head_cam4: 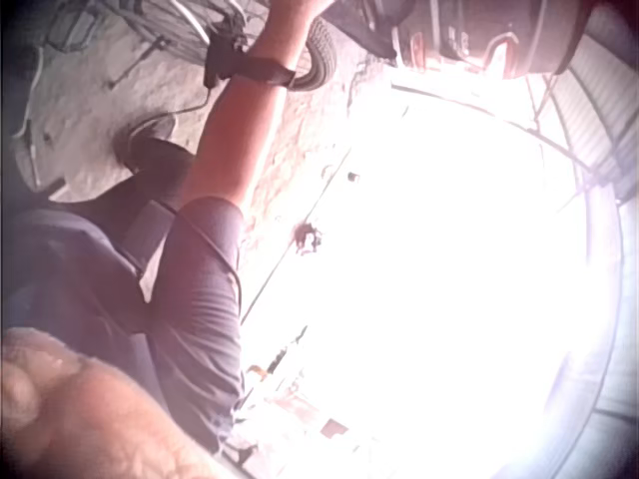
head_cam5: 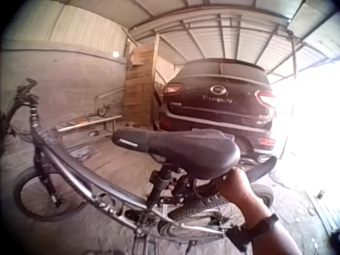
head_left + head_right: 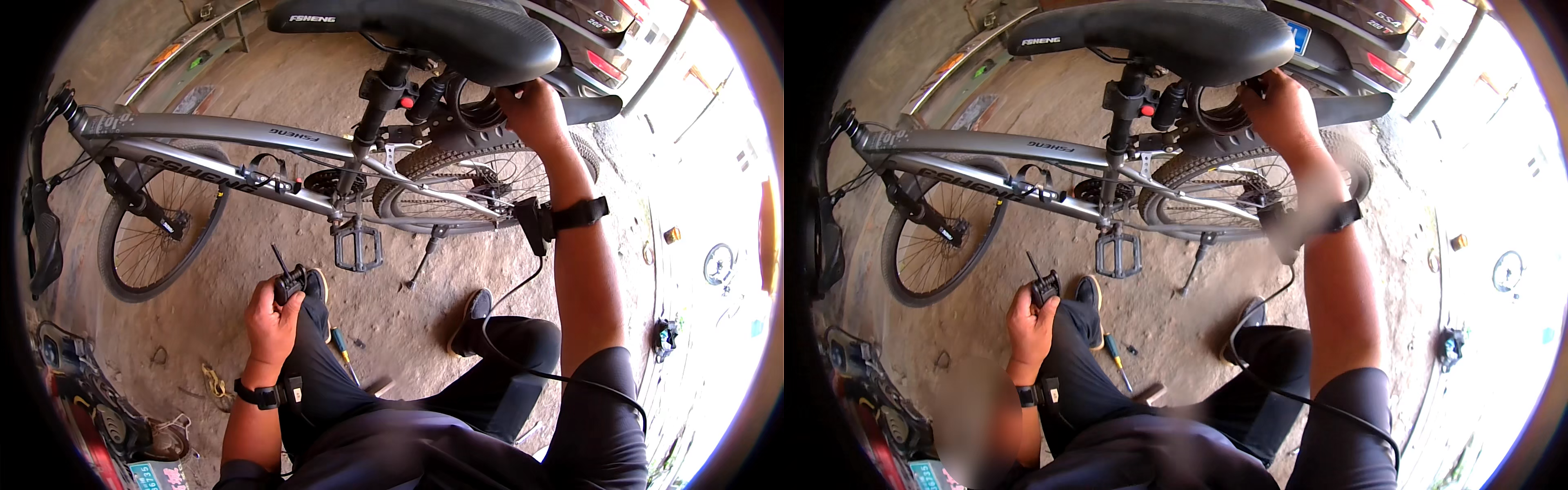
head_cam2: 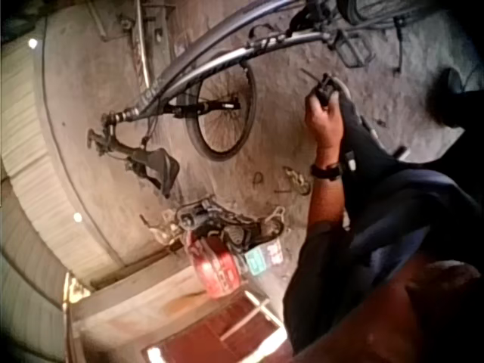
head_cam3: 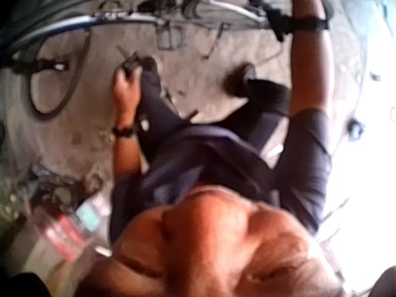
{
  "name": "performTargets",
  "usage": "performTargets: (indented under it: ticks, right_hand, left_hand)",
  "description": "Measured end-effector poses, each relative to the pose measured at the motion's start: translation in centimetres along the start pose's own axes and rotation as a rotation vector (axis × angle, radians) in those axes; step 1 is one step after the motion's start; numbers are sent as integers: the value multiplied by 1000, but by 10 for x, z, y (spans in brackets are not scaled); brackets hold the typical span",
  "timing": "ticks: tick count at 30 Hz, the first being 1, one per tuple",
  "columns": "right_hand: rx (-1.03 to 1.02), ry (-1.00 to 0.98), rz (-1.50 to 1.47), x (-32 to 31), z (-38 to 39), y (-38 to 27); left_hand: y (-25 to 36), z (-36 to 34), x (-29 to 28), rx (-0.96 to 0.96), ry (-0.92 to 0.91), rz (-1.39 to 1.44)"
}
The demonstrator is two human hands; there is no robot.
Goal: The person is repairing a bicycle. They use a tool to adjust the rear derailleur and chain area, then move the bicycle to a different location.
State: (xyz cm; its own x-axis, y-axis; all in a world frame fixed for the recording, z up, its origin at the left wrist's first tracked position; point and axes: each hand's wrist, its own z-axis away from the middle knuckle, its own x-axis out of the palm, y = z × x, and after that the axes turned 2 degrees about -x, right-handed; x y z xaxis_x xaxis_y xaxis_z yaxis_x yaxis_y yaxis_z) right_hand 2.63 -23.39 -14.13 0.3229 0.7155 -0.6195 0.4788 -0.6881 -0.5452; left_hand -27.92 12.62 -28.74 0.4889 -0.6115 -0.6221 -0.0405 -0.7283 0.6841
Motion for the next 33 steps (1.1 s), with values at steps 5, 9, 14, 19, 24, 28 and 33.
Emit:
performTargets:
  ticks: [5,9,14,19,24,28,33]
  right_hand:
    - [121,-94,-70,-6,3,-14]
    - [94,3,-164,-15,15,-10]
    - [118,17,-126,-30,58,8]
    - [210,-193,-61,-40,126,17]
    - [56,-519,-24,-66,203,68]
    - [273,-753,25,-92,220,42]
    - [229,-826,23,-105,232,13]
  left_hand:
    - [4,0,-3,-9,-19,-16]
    - [-3,4,-1,5,5,17]
    - [0,9,-6,-15,16,-4]
    - [-3,12,-8,-19,21,6]
    - [3,15,-4,-25,0,4]
    - [4,18,-6,0,16,-11]
    - [9,20,-6,-12,-32,32]
